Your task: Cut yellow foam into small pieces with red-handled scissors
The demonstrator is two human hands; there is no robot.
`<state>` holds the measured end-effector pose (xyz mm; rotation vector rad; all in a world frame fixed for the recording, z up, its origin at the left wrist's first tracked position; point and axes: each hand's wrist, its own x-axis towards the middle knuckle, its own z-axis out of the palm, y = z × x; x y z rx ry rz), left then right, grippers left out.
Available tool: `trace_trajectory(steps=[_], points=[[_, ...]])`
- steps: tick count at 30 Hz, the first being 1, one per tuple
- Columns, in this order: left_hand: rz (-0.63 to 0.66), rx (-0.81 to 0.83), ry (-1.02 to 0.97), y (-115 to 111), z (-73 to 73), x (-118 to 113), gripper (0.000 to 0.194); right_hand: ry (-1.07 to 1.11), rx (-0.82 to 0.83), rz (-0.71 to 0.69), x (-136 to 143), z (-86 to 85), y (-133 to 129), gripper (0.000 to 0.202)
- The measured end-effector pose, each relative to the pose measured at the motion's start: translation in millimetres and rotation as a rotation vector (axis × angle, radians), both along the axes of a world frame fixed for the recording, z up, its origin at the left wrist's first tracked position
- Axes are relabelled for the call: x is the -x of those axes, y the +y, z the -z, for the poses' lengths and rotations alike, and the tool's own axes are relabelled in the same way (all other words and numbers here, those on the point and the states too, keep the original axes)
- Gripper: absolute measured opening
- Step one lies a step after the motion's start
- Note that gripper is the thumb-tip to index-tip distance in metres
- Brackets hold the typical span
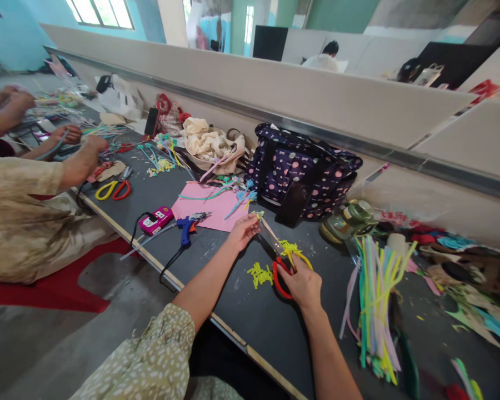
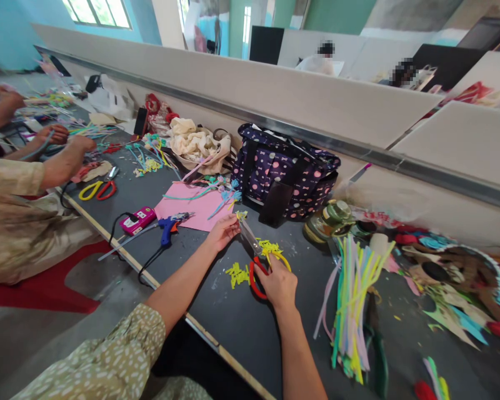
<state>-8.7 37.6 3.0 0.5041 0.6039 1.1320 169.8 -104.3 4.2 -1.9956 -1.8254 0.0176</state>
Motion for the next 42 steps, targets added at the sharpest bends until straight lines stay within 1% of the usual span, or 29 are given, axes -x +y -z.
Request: trace_trajectory(steps=[4, 8, 14, 19, 22, 28, 34, 42], points=[[0.029, -0.021, -0.009, 1, 2.6, 0, 0.028, 0.022, -0.008, 0.003, 0, 2.3, 0, 0.046], [0.044, 0.007, -0.029, 1, 3.8, 0, 0.027, 0.055, 0.0, 0.012, 1, 1.8, 0, 0.048], [0.04, 0.03, -0.037, 0, -0.4, 0, 0.024, 0.067, 0.016, -0.001, 1, 1.2, 0, 0.049], [0.015, 0.046, -0.001, -1, -5.0, -1, 0.024, 0.071, 0.001, 0.001, 1, 3.9, 0, 0.051], [0.021, 0.041, 0.012, -2, -5.3, -3, 0.024, 0.072, -0.017, 0.001, 2, 3.1, 0, 0.053], [0.033, 0.052, 0.001, -4, -4.0, -6, 0.021, 0.052, -0.039, -0.005, 2, 1.9, 0, 0.048], [0.029, 0.073, -0.041, -6, -6.8, -7, 0.021, 0.048, -0.048, 0.025, 2, 3.4, 1, 0.05], [0.039, 0.064, -0.033, -8, -7.9, -8, 0.022, 0.014, -0.046, 0.004, 5, 0.7, 0, 0.048]])
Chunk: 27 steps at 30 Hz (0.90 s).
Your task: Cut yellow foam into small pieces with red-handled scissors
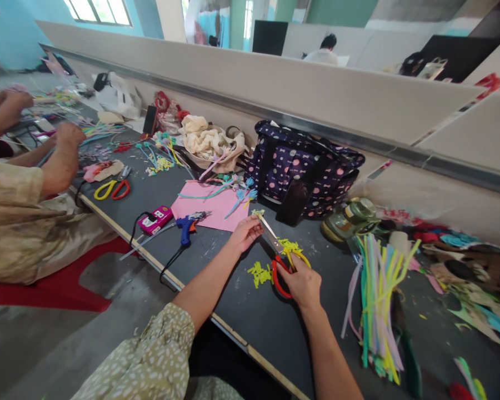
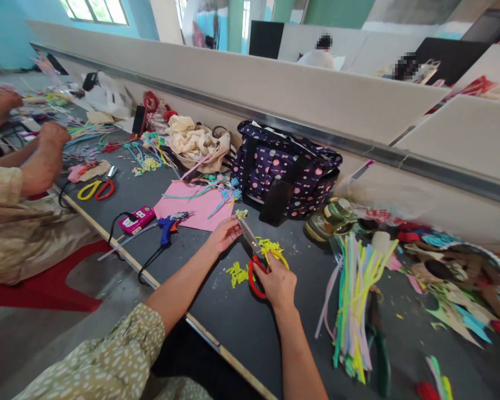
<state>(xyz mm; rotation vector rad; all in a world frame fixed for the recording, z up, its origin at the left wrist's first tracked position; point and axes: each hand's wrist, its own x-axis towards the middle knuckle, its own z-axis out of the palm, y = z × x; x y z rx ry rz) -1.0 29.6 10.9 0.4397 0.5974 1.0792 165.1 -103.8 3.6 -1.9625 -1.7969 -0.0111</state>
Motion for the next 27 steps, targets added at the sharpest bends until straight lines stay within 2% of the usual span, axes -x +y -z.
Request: trace_trajectory(steps=[15, 20, 27], points=[[-0.011, 0.003, -0.017, 0.0, 2.8, -0.2, 0.025, -0.053, -0.033, 0.002, -1.8, 4.8, 0.8, 0.05], [-0.026, 0.023, -0.027, 2.2, 3.2, 0.7, 0.024, -0.031, 0.029, -0.022, -1.1, 4.2, 3.3, 0.048], [-0.038, 0.036, -0.055, 6.7, 9.6, 3.4, 0.026, -0.069, 0.101, 0.089, 2.5, -4.2, 5.8, 0.05]])
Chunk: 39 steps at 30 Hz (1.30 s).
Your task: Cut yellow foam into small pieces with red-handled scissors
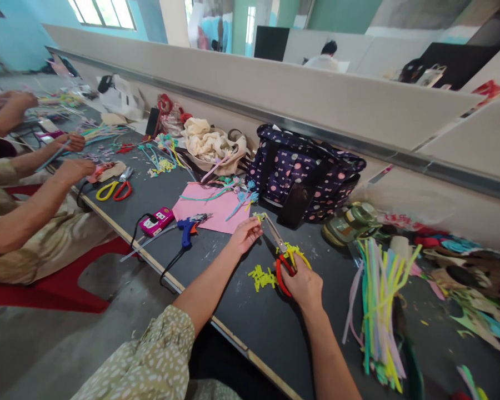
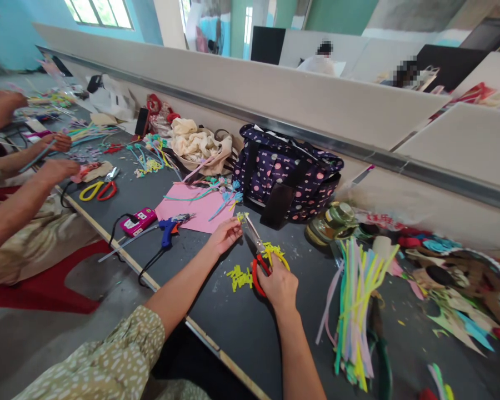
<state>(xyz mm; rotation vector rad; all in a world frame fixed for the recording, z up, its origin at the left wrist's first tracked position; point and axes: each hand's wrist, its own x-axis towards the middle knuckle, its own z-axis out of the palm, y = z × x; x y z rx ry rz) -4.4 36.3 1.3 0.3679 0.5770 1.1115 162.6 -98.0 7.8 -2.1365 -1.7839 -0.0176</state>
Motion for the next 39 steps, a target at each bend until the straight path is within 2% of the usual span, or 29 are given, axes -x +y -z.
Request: trace_trajectory(steps=[5, 12, 26, 33, 39], points=[[-0.01, 0.007, -0.017, -1, -2.8, 1, 0.026, 0.032, 0.017, -0.042, -1, -5.9, -1, 0.044], [0.001, 0.009, -0.043, -1, -3.3, 1, 0.026, 0.061, 0.025, -0.017, -3, -1.2, -3, 0.039], [0.013, 0.0, -0.036, -1, -3.1, 2, 0.025, 0.015, -0.04, -0.074, -3, 2.8, -5, 0.045], [-0.022, -0.058, 0.056, -1, -3.9, 1, 0.022, 0.012, -0.027, -0.061, -4, 5.4, -5, 0.045], [0.02, -0.045, 0.039, 0, 0.9, 0, 0.022, 0.044, -0.032, -0.055, -4, 5.9, -5, 0.048]])
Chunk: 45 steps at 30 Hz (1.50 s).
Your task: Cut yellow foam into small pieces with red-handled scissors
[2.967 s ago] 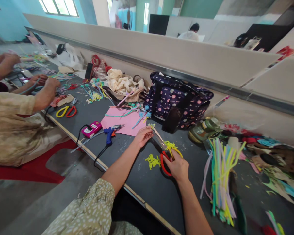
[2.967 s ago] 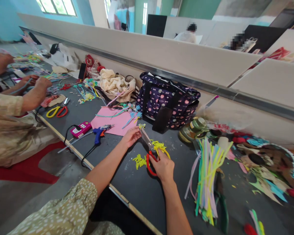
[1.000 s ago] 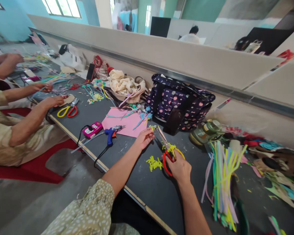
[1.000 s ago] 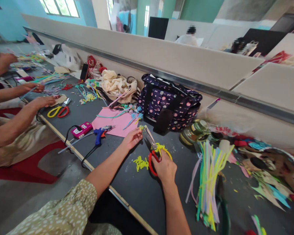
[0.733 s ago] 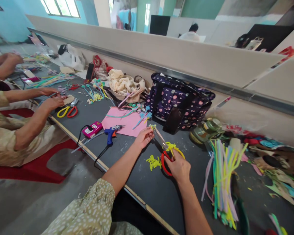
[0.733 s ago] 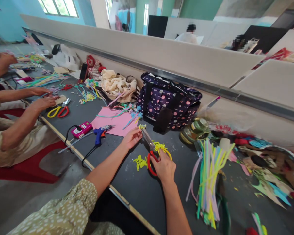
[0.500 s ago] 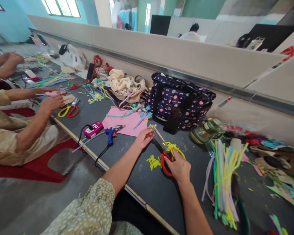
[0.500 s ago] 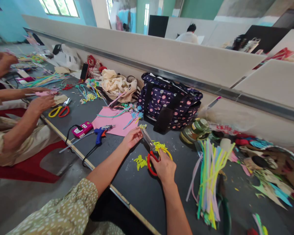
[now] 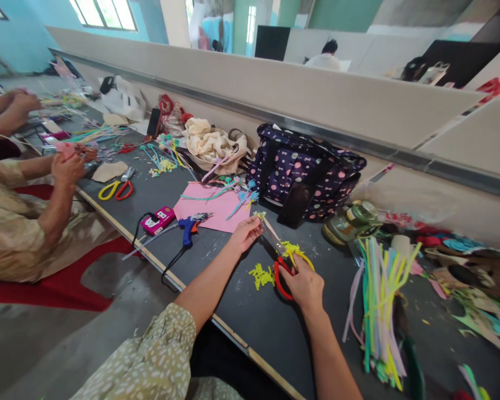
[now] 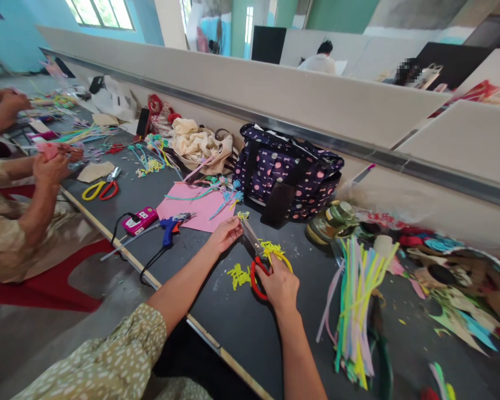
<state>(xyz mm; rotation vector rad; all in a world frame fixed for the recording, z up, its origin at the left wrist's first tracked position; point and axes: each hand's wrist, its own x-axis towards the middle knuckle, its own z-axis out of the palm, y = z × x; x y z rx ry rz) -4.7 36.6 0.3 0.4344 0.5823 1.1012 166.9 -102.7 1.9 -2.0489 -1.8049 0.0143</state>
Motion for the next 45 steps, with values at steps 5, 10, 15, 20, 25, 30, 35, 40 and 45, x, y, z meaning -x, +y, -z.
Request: trace_trajectory(steps=[5, 10, 15, 20, 25, 30, 35, 40, 45], points=[[0.016, -0.021, -0.021, -1.1, -1.0, 1.1, 0.024, 0.021, -0.019, -0.014, 0.7, -0.5, 0.0, 0.051], [0.029, -0.011, -0.027, -1.6, -1.0, 0.8, 0.024, 0.023, -0.019, -0.022, 2.7, -3.5, -0.6, 0.049], [0.043, -0.002, -0.024, -1.7, -0.1, -0.2, 0.018, -0.027, -0.044, -0.022, 2.4, -0.6, 0.1, 0.046], [0.051, -0.002, -0.045, -3.4, -2.7, 0.1, 0.018, -0.049, -0.057, -0.015, 0.4, 4.7, 0.5, 0.048], [0.065, -0.003, -0.043, -3.2, -1.1, -0.2, 0.019, -0.057, -0.062, -0.022, 0.5, 4.1, 0.5, 0.049], [0.092, -0.001, -0.043, -2.7, 0.0, -0.1, 0.019, -0.06, -0.05, -0.029, 0.3, 1.7, 0.7, 0.047], [0.115, -0.004, -0.038, -2.5, 1.5, 0.1, 0.019, -0.066, -0.071, -0.04, -2.0, 2.1, 0.4, 0.049], [0.118, 0.005, -0.033, -2.0, 1.7, 0.7, 0.02, -0.061, -0.089, -0.055, -2.5, 2.2, 0.1, 0.049], [0.129, 0.003, -0.025, -2.8, -1.1, 1.7, 0.02, -0.057, -0.093, -0.039, -3.3, 2.6, -0.4, 0.049]])
